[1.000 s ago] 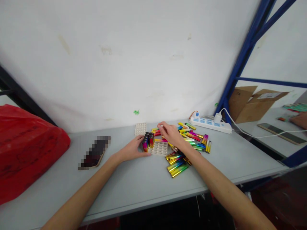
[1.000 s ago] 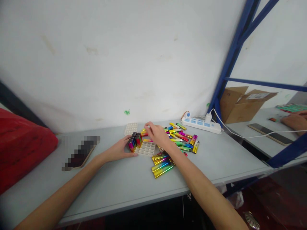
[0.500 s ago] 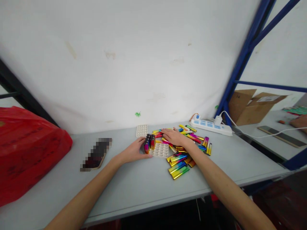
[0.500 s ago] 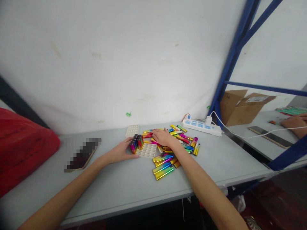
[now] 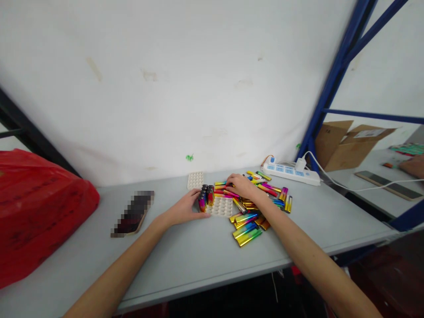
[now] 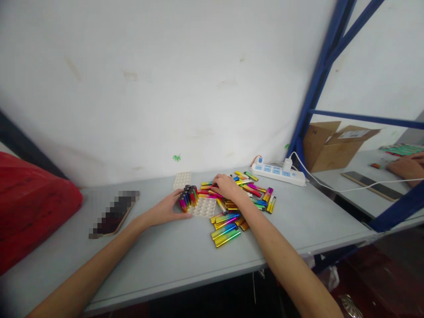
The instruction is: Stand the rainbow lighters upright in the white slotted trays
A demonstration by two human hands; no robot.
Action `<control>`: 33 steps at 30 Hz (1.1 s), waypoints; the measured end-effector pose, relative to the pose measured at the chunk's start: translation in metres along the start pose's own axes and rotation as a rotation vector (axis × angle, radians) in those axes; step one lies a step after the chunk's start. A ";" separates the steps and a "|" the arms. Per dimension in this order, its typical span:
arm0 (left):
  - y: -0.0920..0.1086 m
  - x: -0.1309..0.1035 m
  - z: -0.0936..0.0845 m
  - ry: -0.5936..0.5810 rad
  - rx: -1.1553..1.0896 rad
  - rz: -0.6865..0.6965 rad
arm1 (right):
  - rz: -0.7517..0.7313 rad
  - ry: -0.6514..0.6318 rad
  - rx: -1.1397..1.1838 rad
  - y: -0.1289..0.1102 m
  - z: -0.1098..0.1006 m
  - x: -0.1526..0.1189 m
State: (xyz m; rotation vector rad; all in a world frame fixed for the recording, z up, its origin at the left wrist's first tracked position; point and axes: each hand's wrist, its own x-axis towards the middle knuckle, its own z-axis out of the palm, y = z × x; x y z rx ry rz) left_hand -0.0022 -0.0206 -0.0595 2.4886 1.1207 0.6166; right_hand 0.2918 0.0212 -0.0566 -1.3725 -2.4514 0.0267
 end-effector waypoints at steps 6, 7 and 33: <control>0.002 0.001 -0.001 0.005 -0.008 -0.031 | 0.151 -0.020 -0.030 -0.007 0.000 0.002; 0.002 0.001 -0.001 0.007 -0.010 -0.031 | 0.166 -0.021 -0.042 -0.008 0.000 0.003; 0.002 0.001 -0.002 0.005 0.000 -0.008 | 0.205 0.436 1.453 -0.029 -0.017 -0.003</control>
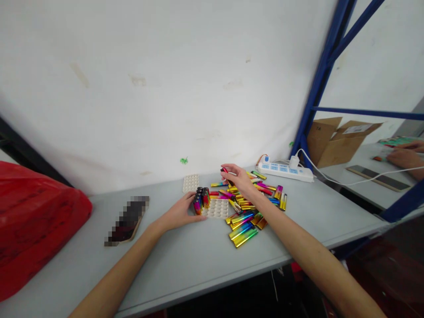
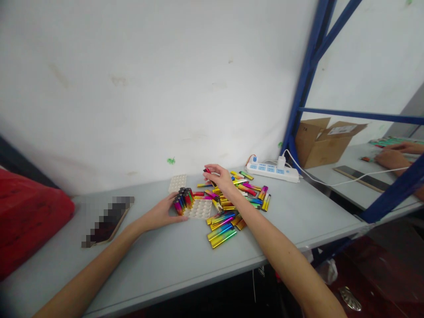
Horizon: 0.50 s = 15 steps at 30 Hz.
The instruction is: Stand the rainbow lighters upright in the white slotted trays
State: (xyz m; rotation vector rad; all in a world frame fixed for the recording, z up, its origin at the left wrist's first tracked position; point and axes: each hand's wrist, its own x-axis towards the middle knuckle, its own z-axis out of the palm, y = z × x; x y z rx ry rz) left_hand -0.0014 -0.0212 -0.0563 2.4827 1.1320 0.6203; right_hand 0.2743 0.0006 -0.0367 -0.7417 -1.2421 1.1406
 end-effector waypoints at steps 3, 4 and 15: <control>-0.001 0.000 0.001 0.000 -0.003 -0.005 | 0.007 -0.050 -0.074 -0.003 0.008 -0.005; -0.002 0.000 0.001 0.000 -0.005 -0.007 | 0.010 -0.062 -0.085 -0.003 0.010 -0.006; -0.001 -0.001 0.002 -0.005 -0.012 0.011 | -0.151 -0.179 -0.503 0.003 0.032 -0.024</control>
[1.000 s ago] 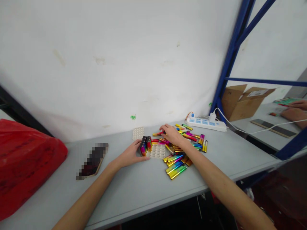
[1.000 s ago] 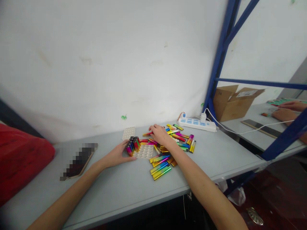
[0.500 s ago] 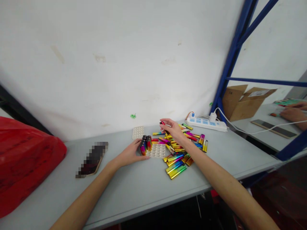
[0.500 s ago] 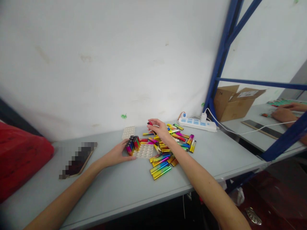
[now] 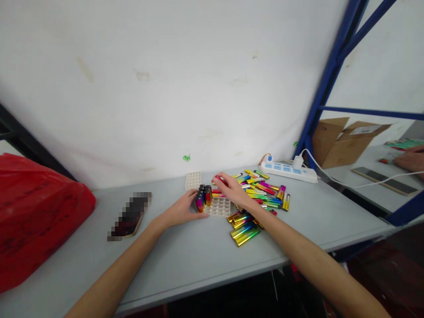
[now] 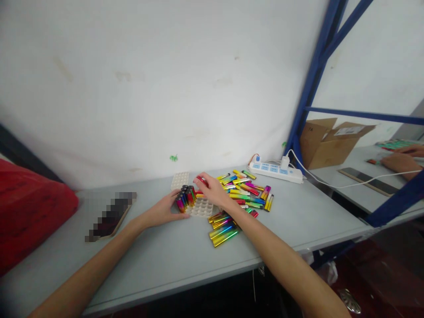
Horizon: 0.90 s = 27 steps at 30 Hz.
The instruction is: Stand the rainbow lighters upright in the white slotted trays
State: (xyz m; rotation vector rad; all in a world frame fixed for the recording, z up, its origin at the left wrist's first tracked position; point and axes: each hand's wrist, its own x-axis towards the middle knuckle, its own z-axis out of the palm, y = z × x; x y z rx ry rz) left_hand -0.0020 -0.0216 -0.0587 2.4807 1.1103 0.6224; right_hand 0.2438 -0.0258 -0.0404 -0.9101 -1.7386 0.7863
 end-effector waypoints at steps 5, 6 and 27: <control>-0.003 0.001 0.001 -0.020 0.004 0.019 | -0.094 0.051 -0.301 -0.010 0.007 -0.005; -0.003 0.001 0.001 -0.023 0.004 0.021 | -0.098 0.064 -0.319 -0.012 0.008 -0.005; 0.001 0.001 0.000 -0.028 -0.030 0.011 | -0.293 -0.006 -0.384 -0.024 0.001 -0.008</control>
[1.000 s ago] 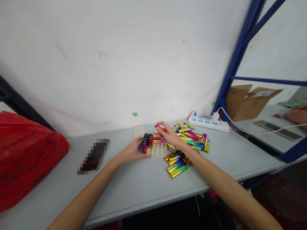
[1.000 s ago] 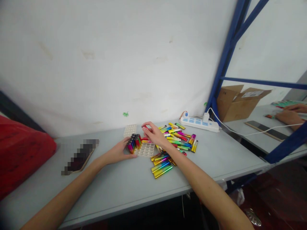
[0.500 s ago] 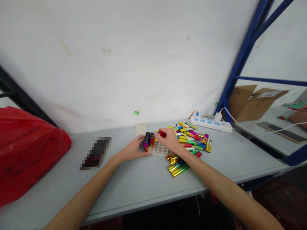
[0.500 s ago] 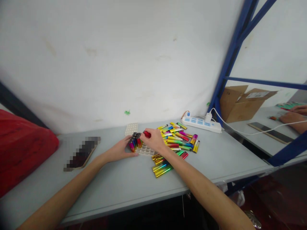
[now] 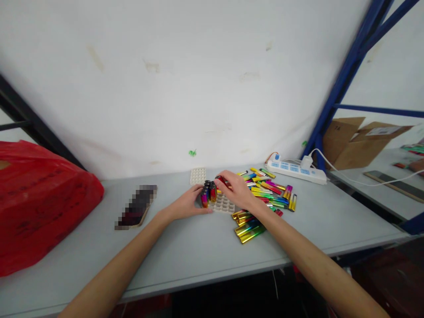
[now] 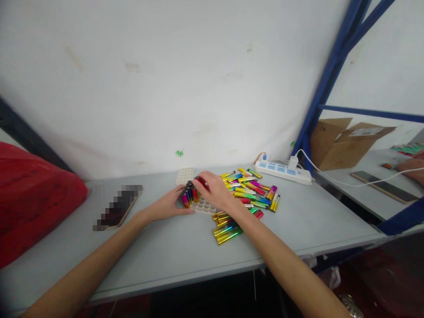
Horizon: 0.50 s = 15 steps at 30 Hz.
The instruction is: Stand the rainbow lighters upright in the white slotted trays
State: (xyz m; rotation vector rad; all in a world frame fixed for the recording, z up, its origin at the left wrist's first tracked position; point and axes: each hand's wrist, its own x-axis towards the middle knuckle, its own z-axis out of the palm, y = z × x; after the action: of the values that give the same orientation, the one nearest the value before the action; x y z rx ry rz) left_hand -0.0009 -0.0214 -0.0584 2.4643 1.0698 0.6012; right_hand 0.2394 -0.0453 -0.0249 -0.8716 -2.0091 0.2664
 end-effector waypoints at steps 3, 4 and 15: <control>-0.002 0.000 0.001 -0.007 0.009 0.009 | -0.063 -0.026 -0.014 -0.003 0.001 -0.001; -0.002 0.000 0.001 -0.009 0.012 0.009 | -0.067 -0.047 -0.016 -0.003 0.002 -0.001; 0.004 -0.001 -0.001 -0.037 0.029 -0.007 | 0.039 -0.236 -0.056 0.005 0.011 -0.007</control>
State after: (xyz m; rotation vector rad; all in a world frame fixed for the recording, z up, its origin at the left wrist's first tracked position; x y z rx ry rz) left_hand 0.0001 -0.0238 -0.0556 2.4861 1.0794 0.5397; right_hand 0.2350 -0.0448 -0.0380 -0.9524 -2.2279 0.3500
